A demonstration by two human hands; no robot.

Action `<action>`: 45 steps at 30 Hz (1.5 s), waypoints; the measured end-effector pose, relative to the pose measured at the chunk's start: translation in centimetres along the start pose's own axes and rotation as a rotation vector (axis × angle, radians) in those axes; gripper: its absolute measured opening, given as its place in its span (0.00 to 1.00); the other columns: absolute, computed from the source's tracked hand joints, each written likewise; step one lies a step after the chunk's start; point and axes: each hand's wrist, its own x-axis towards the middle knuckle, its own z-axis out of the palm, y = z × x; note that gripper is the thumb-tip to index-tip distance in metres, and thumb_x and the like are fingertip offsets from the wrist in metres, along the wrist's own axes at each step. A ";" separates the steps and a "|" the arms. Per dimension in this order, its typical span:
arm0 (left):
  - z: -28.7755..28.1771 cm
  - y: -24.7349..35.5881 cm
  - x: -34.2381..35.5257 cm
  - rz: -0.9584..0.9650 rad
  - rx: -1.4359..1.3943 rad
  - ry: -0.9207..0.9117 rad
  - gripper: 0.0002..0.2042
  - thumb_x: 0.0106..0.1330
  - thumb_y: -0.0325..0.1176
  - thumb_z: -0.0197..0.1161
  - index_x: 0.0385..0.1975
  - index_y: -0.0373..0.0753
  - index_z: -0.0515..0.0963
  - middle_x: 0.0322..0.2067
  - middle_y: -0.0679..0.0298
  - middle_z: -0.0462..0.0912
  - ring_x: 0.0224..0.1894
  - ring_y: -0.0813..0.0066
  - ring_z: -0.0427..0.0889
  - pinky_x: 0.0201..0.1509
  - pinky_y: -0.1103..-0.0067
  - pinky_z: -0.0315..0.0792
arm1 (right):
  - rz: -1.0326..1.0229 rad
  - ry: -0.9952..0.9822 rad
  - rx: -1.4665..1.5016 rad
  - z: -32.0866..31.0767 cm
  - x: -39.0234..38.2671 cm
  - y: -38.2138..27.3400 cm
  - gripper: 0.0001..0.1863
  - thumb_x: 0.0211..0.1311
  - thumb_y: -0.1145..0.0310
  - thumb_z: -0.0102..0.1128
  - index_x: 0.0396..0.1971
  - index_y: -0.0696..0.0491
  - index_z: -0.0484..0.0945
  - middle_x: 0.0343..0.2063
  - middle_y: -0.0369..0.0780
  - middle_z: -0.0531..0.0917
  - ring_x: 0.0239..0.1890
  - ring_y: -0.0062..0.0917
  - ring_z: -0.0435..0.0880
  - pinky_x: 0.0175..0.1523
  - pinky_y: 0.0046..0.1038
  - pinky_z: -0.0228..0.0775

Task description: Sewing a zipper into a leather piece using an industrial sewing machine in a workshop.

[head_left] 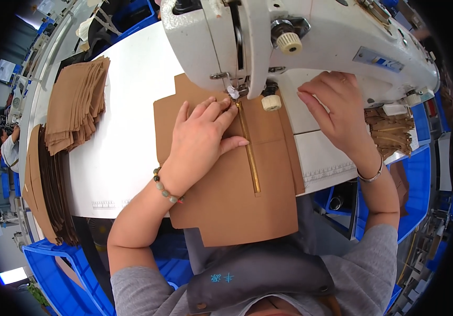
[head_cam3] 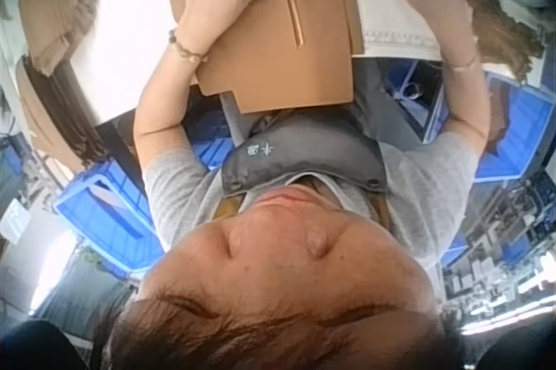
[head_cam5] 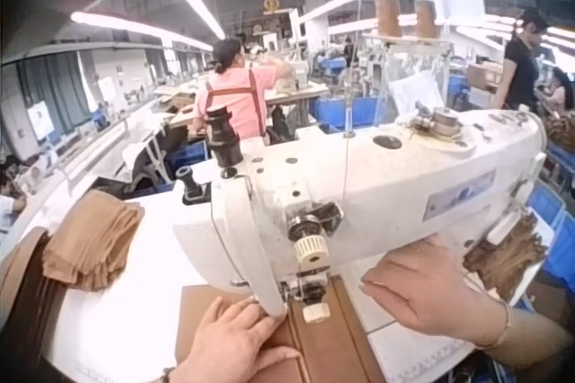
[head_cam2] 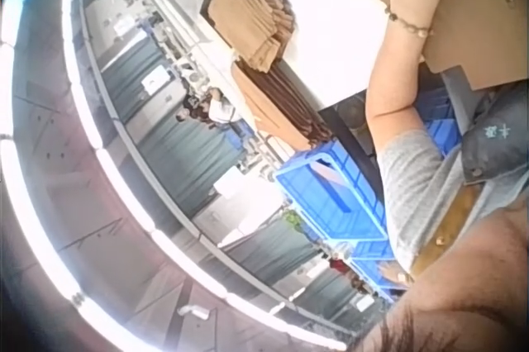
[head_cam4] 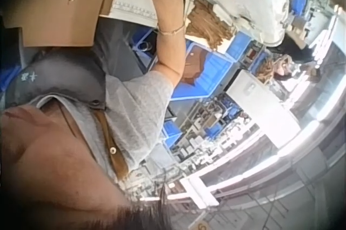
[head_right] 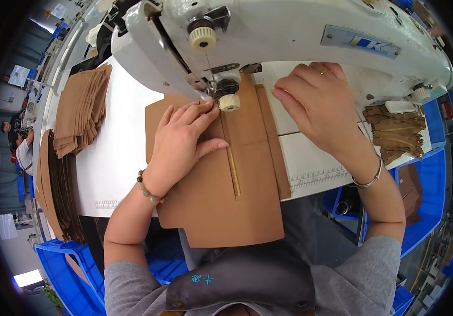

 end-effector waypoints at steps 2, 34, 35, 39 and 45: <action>0.0 0.0 0.0 0.012 0.003 -0.002 0.32 0.61 0.58 0.69 0.60 0.43 0.81 0.61 0.65 0.81 0.66 0.61 0.77 0.70 0.49 0.67 | 0.083 -0.010 0.096 0.4 0.8 -0.3 0.08 0.66 0.64 0.67 0.36 0.53 0.85 0.30 0.38 0.84 0.31 0.36 0.80 0.49 0.36 0.70; 0.0 0.8 -1.2 0.046 -0.013 0.011 0.31 0.58 0.56 0.70 0.57 0.41 0.83 0.60 0.64 0.83 0.66 0.61 0.79 0.72 0.56 0.68 | -0.140 -0.301 0.323 6.6 -0.9 -2.7 0.31 0.51 0.45 0.74 0.51 0.49 0.86 0.54 0.36 0.83 0.63 0.35 0.78 0.76 0.50 0.59; -0.1 0.8 -1.2 0.049 -0.019 -0.004 0.32 0.57 0.57 0.69 0.57 0.41 0.83 0.60 0.64 0.83 0.66 0.60 0.79 0.72 0.56 0.68 | -0.155 -0.314 0.304 6.5 -0.8 -2.8 0.32 0.50 0.45 0.74 0.52 0.50 0.86 0.55 0.37 0.83 0.64 0.35 0.78 0.76 0.50 0.59; -0.2 0.8 -1.1 0.048 -0.019 -0.003 0.33 0.57 0.57 0.69 0.57 0.40 0.83 0.61 0.64 0.83 0.66 0.59 0.78 0.72 0.56 0.68 | -0.160 -0.309 0.290 6.5 -0.8 -3.0 0.33 0.49 0.44 0.74 0.52 0.50 0.86 0.55 0.37 0.82 0.64 0.35 0.77 0.76 0.50 0.58; 0.1 0.3 -0.6 0.045 -0.026 0.022 0.32 0.57 0.57 0.69 0.57 0.40 0.83 0.61 0.64 0.83 0.66 0.59 0.78 0.72 0.57 0.68 | -0.169 -0.290 0.237 6.8 -0.8 -3.0 0.33 0.48 0.45 0.75 0.50 0.51 0.86 0.54 0.37 0.83 0.63 0.36 0.78 0.76 0.50 0.60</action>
